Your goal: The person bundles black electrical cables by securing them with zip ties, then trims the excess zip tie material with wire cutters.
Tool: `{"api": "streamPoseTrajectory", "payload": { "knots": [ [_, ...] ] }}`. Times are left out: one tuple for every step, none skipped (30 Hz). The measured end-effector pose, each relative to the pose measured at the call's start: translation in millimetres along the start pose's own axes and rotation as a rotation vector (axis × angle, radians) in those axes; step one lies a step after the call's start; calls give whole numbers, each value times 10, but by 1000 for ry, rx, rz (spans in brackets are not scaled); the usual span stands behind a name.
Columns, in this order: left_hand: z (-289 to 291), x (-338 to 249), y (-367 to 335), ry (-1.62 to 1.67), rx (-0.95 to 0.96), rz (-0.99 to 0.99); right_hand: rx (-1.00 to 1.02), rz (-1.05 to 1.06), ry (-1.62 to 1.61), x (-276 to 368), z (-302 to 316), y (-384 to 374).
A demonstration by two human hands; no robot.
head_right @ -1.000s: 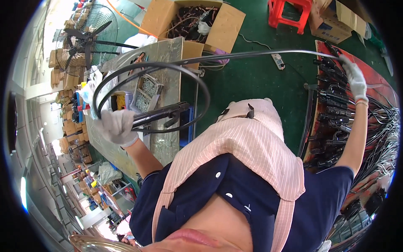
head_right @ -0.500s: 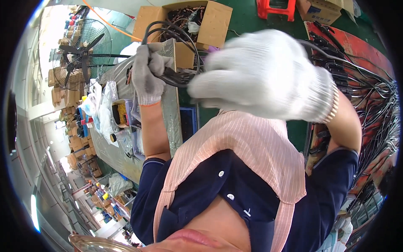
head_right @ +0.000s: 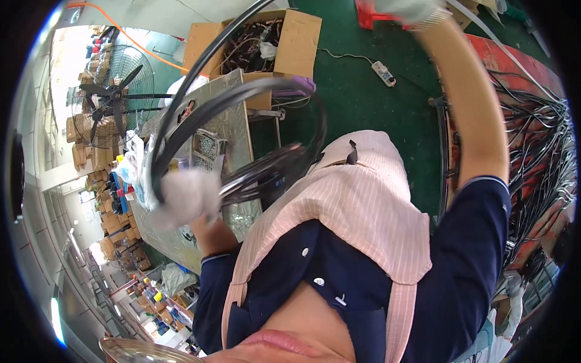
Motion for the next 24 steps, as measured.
{"api": "streamPoseTrajectory", "payload": {
  "knots": [
    [-72, -260, -28, 44, 177, -239, 4, -5, -3, -347, -129, 261],
    [-82, -460, 4, 59, 368, -222, -21, -228, 58, -845, -211, 743],
    [30, -594, 128, 88, 275, -340, -42, -464, 133, -1498, -225, 1606],
    [37, -639, 141, 174, 228, -388, -127, -328, -27, -1528, -366, 1931],
    [133, -643, 149, 176, 180, -329, -82, -425, -414, -1587, -621, 2321],
    [198, -611, 176, 160, 120, -267, -29, -505, -820, -1569, -891, 2559],
    [300, -526, 173, 151, 76, -218, 201, -483, -596, -1139, -807, 2390],
    [298, -402, 93, 93, 90, -235, 412, -439, -373, -614, -692, 2061],
    [362, -332, 6, -80, 70, -208, 428, -353, -330, -221, -544, 1859],
    [365, -223, -61, -249, -188, -222, 444, -270, -289, 117, -431, 1672],
    [270, -111, -277, -297, -273, -198, 402, -142, -293, 404, -288, 1475],
    [383, -37, -356, -329, -215, -1, 355, -18, -290, 652, -129, 1282],
    [367, 16, -462, -371, -319, 94, 301, 56, -289, 850, 2, 1095],
    [337, 118, -574, -412, -417, 191, 247, 126, -285, 1004, 89, 935],
    [328, 177, -593, -414, -406, 195, 228, 177, -293, 1133, 157, 788],
    [361, 244, -572, -434, -411, 201, 212, 225, -293, 1268, 220, 657],
    [367, 305, -573, -457, -414, 208, 155, 254, -284, 1375, 235, 548],
    [304, 357, -612, -454, -397, 210, 102, 283, -275, 1449, 201, 443],
    [210, 424, -660, -399, -408, 265, 22, 292, -331, 1477, 175, 358],
    [139, 481, -679, -346, -420, 317, -59, 306, -385, 1478, 136, 268],
    [146, 554, -631, -233, -421, 388, -131, 331, -384, 1476, 111, 169],
    [160, 583, -618, -225, -393, 399, -199, 350, -377, 1466, 90, 93],
    [154, 559, -599, -159, -282, 389, -184, 329, -365, 1471, 28, -13],
    [181, 548, -601, -82, -160, 382, -280, 389, -388, 1446, -37, -103]
  ]
}}
Point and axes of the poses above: each hand's wrist, its own y-axis away from the middle knuckle, its own z-axis out of the back of the hand, x = y × z, the point moved 4 cm from there along -y, towards the middle knuckle, and after that the axes turned 10 degrees about x, right-handed, at the moved point
